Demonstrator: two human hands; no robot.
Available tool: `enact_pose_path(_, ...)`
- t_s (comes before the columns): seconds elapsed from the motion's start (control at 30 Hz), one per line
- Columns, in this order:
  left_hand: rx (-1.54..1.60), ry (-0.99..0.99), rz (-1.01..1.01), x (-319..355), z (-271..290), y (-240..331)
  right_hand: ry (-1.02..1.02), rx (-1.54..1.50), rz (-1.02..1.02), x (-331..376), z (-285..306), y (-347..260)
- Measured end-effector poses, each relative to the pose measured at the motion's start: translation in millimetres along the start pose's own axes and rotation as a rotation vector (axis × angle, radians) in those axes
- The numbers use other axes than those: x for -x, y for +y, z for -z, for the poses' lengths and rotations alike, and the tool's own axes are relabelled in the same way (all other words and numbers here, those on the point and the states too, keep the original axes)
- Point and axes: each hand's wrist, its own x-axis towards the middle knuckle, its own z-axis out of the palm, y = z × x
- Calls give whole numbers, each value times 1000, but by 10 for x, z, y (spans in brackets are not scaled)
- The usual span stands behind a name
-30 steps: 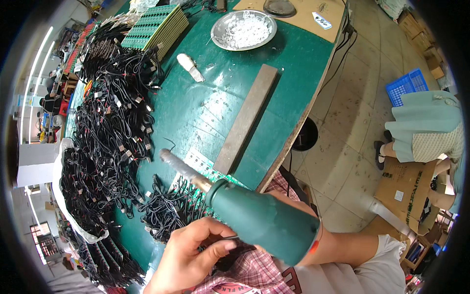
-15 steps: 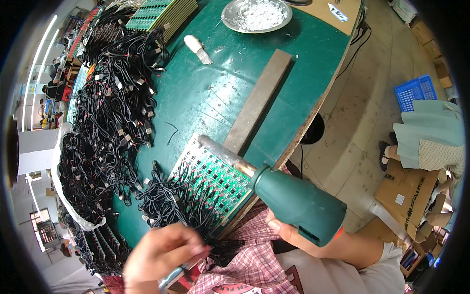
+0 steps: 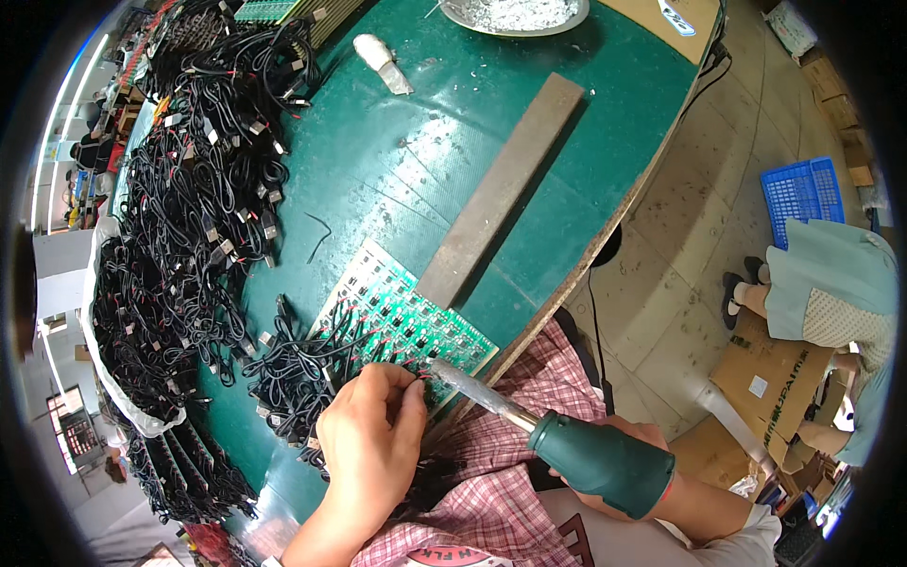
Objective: The person aligns wires from USB cables onto a circuit board by hand and solders them into place using a soldering iron.
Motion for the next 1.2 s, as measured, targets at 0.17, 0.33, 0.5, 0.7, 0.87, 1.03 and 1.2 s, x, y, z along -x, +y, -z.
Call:
enact_pose_path(0.17,22,42,34,39,-51,5,37,81,169,55,13,62)
enact_pose_path(0.33,-145,50,-32,66,-115,42,5,118,100,146,-38,110)
enact_pose_path(0.5,-175,61,-31,71,-140,45,20,124,65,164,-51,103)
enact_pose_path(0.7,-170,57,-30,73,-143,43,78,-17,62,122,-44,58)
enact_pose_path(0.87,-189,60,-14,67,-143,69,53,-149,-106,84,-33,-17)
enact_pose_path(1.03,-192,66,-15,71,-151,70,23,16,73,67,32,-33)
enact_pose_path(1.2,-189,77,-28,69,-147,58,39,-11,52,120,-45,46)
